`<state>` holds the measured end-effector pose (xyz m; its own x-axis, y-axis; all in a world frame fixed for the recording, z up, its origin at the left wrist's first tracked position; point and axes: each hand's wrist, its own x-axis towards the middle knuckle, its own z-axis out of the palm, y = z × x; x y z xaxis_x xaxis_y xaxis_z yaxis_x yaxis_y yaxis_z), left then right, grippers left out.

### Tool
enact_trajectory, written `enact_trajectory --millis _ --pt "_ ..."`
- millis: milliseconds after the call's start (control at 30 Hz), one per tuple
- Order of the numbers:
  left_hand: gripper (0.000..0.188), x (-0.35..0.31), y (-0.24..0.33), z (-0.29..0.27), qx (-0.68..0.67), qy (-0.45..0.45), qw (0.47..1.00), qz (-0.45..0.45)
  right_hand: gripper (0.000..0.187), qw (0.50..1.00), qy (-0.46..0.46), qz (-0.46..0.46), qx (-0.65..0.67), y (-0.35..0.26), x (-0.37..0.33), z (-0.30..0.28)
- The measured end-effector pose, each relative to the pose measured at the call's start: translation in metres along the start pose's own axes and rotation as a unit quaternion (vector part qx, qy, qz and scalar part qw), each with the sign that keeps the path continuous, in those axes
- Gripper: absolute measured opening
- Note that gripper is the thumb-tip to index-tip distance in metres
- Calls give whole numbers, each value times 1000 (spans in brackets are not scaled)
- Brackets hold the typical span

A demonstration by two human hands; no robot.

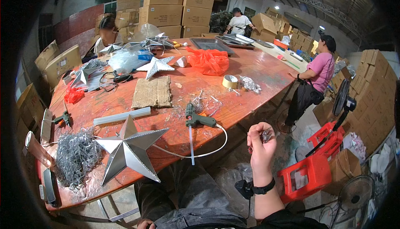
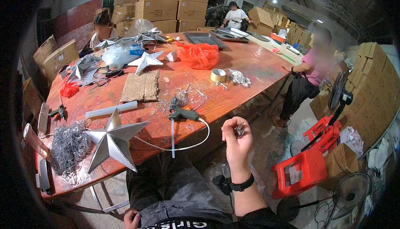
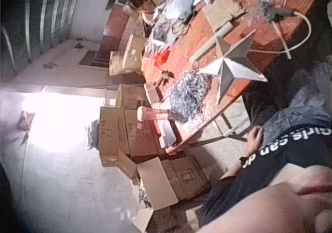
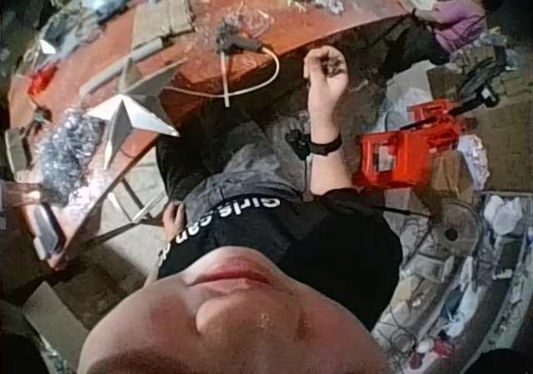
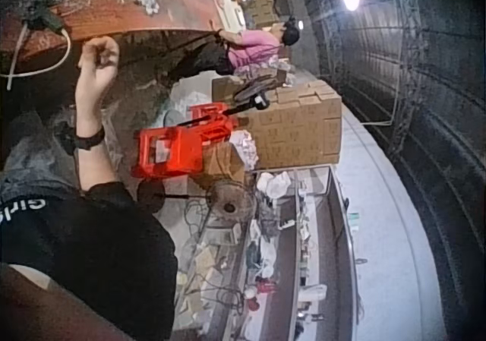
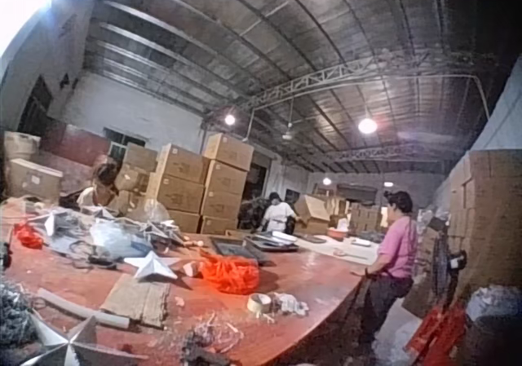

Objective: Assembling a large silver decorative star using a hot glue gun and beaded trim.

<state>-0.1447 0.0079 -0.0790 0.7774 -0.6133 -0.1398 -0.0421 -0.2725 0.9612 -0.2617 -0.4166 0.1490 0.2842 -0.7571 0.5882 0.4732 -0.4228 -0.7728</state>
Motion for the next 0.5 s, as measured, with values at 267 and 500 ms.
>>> enact_trajectory --millis 267,500 --pt "12 0 5 -1 11 0 1000 -16 21 1000 2 3 -12 -11 -3 4" --pt "13 1 10 -2 37 -2 999 -3 24 996 -41 48 -63 -4 2 -9"
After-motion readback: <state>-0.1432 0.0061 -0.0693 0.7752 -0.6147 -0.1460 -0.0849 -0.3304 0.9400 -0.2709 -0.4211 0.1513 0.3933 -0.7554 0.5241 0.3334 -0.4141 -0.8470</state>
